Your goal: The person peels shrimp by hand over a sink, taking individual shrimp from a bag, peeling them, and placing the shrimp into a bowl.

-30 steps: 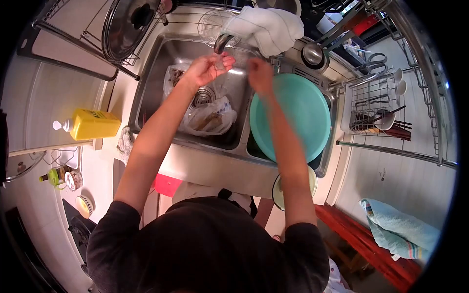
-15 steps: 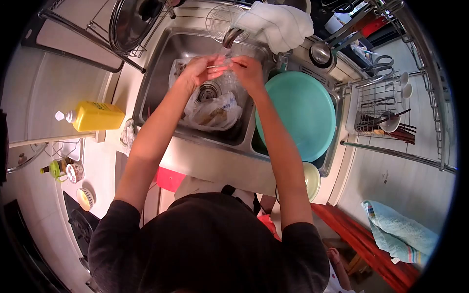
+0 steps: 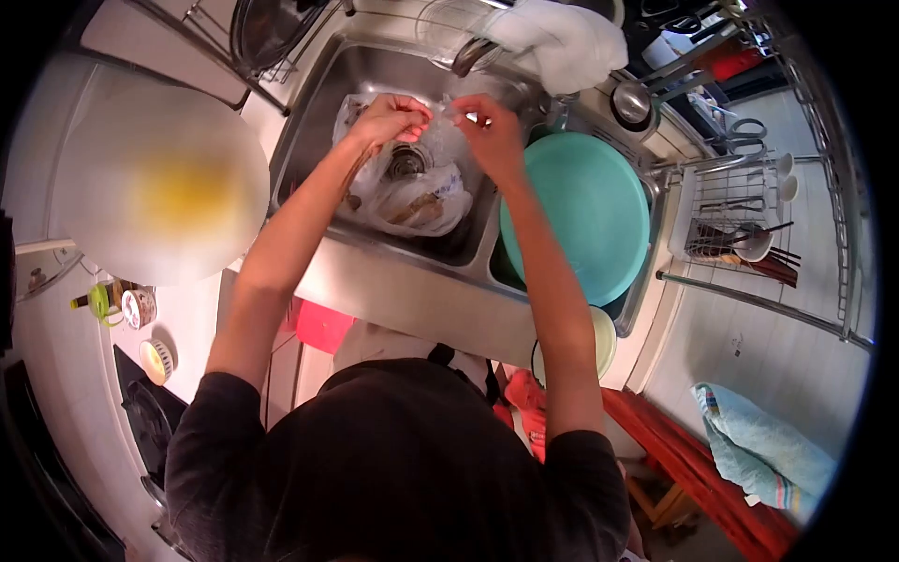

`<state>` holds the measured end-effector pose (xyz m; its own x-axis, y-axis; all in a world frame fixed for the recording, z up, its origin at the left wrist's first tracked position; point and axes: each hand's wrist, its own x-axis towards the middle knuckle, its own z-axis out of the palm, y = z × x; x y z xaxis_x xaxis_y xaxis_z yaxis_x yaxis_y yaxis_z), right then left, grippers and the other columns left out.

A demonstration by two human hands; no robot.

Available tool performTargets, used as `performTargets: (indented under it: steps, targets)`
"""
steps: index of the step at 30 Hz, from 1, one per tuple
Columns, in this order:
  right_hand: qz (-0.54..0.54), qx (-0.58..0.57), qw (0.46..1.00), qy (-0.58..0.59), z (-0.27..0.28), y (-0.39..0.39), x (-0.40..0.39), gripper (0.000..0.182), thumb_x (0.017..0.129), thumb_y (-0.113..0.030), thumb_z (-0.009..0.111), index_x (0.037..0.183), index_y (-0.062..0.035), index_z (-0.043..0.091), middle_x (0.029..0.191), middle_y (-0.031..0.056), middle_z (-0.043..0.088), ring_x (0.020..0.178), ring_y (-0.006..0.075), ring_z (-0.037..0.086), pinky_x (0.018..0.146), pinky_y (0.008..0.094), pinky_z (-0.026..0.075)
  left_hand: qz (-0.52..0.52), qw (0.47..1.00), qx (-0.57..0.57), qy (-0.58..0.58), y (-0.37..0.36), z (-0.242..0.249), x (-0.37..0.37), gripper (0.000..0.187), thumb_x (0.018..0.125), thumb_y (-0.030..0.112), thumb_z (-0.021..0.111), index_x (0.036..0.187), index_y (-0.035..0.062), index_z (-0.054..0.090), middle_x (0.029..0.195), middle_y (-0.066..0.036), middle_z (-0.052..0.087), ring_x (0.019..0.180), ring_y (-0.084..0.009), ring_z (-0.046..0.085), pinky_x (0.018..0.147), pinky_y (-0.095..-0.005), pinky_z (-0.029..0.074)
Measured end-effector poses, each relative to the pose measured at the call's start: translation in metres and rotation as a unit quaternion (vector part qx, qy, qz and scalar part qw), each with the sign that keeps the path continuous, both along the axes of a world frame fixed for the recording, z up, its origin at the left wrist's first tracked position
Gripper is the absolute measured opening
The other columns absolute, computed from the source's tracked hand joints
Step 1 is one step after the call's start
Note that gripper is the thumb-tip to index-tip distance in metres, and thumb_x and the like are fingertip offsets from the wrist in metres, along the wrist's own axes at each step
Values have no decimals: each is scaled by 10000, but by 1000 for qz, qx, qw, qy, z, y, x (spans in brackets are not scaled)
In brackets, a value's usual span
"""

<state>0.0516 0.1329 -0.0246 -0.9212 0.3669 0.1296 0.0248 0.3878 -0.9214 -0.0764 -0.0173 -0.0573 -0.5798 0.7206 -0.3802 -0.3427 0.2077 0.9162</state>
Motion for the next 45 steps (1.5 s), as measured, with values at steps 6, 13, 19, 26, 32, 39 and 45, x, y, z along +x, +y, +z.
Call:
performTargets:
  steps: [6,13,19,26,32,39,45]
  targets:
    - [29,-319,935,-152,-45,-14,13,212,843,-67,519,1035,-39,604,920,37,590,795,137,535,695,252,443,-249,929,-231,149,-60,-26,-26,309,792,176,581,1096,134,615,943,-57,643,797,-139,590,608,-296,547]
    - [-40,-592,788,-162,-111,-36,31,191,893,-232,544,793,-79,488,714,44,504,564,118,463,483,245,381,-285,825,-422,247,-104,-136,-18,292,708,105,585,988,42,635,970,-169,629,875,-271,632,615,-413,542]
    - [-126,-260,923,-254,-120,-60,20,454,912,-445,462,573,-154,382,511,-55,325,426,61,271,397,251,177,-142,767,-492,386,-117,-253,7,293,775,197,535,1023,72,628,1023,-149,633,980,-307,602,825,-473,474]
    - [-75,-184,957,-213,-145,-67,14,468,926,-436,439,574,-150,324,498,-57,280,430,58,263,402,245,185,-119,791,-488,350,-113,-214,30,286,776,197,540,1017,75,636,1034,-145,633,979,-302,606,815,-458,484]
    - [-24,-4,984,-176,-168,-66,12,435,929,-368,463,625,-58,435,527,2,363,480,111,366,453,302,283,-117,801,-478,341,-95,-213,45,281,778,197,544,1012,76,643,1044,-142,633,977,-298,610,808,-445,492]
    - [170,119,961,-181,-169,-60,23,97,839,-80,534,835,14,560,798,156,586,746,289,571,716,377,445,-121,797,-485,340,-89,-205,45,275,780,198,548,1005,78,651,1055,-138,632,976,-292,614,798,-430,501]
    - [179,298,934,-79,-110,-74,31,109,783,-5,563,891,-18,560,838,176,583,751,357,570,671,407,458,-112,794,-502,325,-107,-183,33,270,781,198,552,1000,80,657,1065,-134,632,975,-288,617,790,-417,510]
